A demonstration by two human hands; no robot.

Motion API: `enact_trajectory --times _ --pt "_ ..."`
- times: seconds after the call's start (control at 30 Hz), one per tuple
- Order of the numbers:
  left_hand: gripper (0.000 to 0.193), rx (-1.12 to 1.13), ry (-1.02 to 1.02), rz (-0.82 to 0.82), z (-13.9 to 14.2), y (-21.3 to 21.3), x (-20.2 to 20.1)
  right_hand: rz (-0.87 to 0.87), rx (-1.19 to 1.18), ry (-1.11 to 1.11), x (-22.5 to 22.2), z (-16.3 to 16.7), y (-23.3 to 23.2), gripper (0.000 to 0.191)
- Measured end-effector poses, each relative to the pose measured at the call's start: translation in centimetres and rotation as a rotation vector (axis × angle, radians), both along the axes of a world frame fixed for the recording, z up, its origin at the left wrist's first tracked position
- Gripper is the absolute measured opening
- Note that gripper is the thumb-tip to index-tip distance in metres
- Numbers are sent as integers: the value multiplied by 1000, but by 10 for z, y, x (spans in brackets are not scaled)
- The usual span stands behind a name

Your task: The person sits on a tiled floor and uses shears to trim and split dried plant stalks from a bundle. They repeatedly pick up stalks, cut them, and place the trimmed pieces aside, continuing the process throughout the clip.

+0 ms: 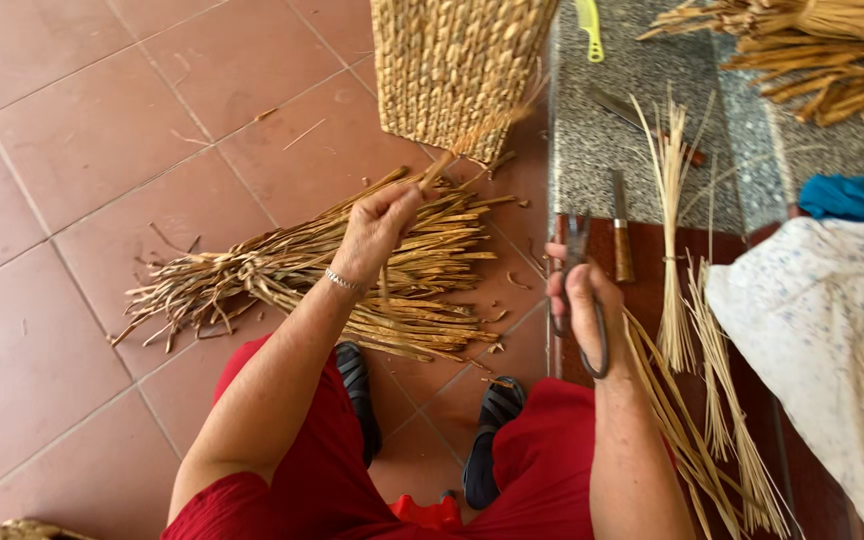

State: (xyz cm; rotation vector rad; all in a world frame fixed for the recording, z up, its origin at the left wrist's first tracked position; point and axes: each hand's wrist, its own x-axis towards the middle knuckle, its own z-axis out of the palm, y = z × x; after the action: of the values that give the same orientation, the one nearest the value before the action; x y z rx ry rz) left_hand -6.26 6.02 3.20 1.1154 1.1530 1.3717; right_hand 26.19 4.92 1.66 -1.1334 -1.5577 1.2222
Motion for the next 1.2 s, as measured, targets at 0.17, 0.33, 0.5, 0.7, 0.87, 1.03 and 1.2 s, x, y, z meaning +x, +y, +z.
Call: enact_trajectory --times 0.17,0.33,0.5,0.7,0.87,1.03,1.2 --pt "28 65 214 -181 -1 -12 27 34 81 -181 -9 12 -5 83" --pt "27 87 370 -233 -6 -11 39 -10 96 -227 -9 20 -7 80" --pt "26 147 421 -251 -14 -7 42 -114 135 -298 -8 16 -9 68" --pt "28 101 365 -242 -7 -8 43 -193 5 7 -13 5 -6 49" --pt "38 24 186 -321 2 -22 67 -56 -94 267 -38 1 -9 41" --pt "16 231 -71 -270 5 -28 96 104 -282 497 -64 0 -17 30" --pt "5 395 77 -107 28 -41 106 173 -324 556 -68 9 -23 34"
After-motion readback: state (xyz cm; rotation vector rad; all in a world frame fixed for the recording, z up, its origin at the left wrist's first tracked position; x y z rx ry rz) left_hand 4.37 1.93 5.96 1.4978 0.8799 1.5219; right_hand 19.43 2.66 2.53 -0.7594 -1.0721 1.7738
